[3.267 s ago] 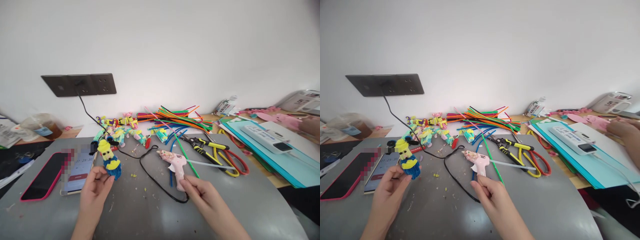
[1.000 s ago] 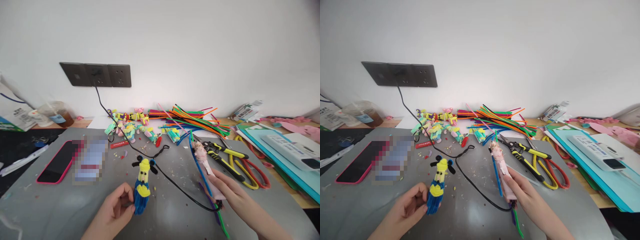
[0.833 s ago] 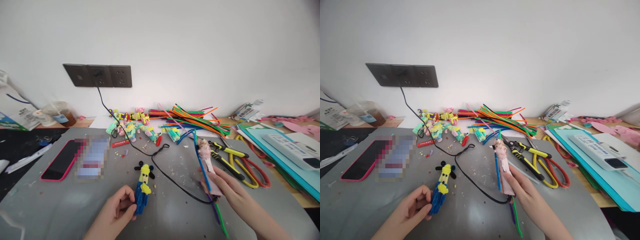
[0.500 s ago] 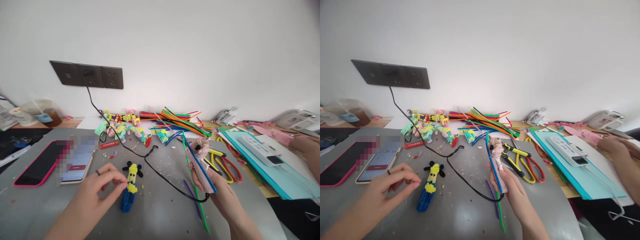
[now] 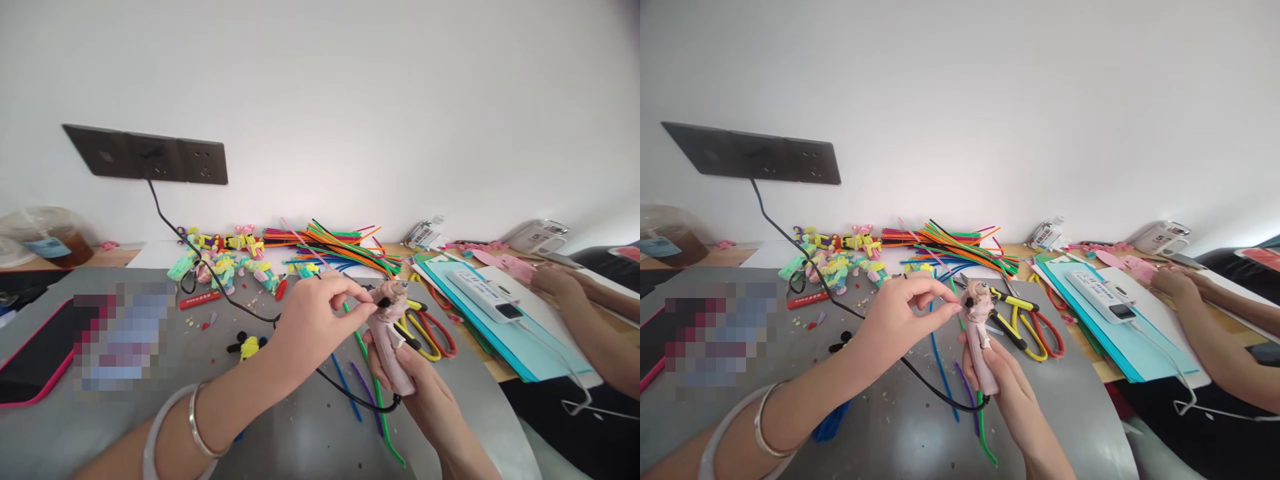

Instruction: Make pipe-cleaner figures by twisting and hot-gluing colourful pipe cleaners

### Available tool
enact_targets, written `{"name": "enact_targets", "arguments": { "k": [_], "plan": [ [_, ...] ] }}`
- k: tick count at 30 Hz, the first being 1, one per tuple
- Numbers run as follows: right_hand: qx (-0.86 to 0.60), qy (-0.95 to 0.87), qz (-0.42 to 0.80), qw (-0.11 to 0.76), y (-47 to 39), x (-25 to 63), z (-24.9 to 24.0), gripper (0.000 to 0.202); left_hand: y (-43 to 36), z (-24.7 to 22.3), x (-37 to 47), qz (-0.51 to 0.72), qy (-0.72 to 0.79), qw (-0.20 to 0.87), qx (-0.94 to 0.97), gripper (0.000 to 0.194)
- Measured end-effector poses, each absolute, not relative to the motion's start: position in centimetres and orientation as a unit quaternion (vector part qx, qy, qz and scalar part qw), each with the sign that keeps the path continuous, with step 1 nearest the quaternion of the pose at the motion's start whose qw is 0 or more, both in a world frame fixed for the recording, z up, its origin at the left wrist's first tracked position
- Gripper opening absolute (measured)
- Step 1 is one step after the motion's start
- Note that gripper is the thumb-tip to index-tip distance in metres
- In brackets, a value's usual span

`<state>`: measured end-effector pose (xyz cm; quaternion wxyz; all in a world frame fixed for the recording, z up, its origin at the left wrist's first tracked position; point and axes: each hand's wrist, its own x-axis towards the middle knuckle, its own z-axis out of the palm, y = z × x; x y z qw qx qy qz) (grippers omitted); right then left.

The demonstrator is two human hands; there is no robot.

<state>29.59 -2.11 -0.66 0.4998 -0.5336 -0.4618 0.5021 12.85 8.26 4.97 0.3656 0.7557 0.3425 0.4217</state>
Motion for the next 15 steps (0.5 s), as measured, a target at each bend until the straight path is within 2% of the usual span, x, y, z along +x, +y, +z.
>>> {"name": "enact_targets", "arguments": {
  "k": [15],
  "plan": [
    [-0.522, -0.490, 0.495, 0.492, -1.9, 29.5, -1.1, 0.034, 7.9, 3.4, 13.7, 0.479, 0.326, 0.360, 0.731, 0.012]
  ]
}}
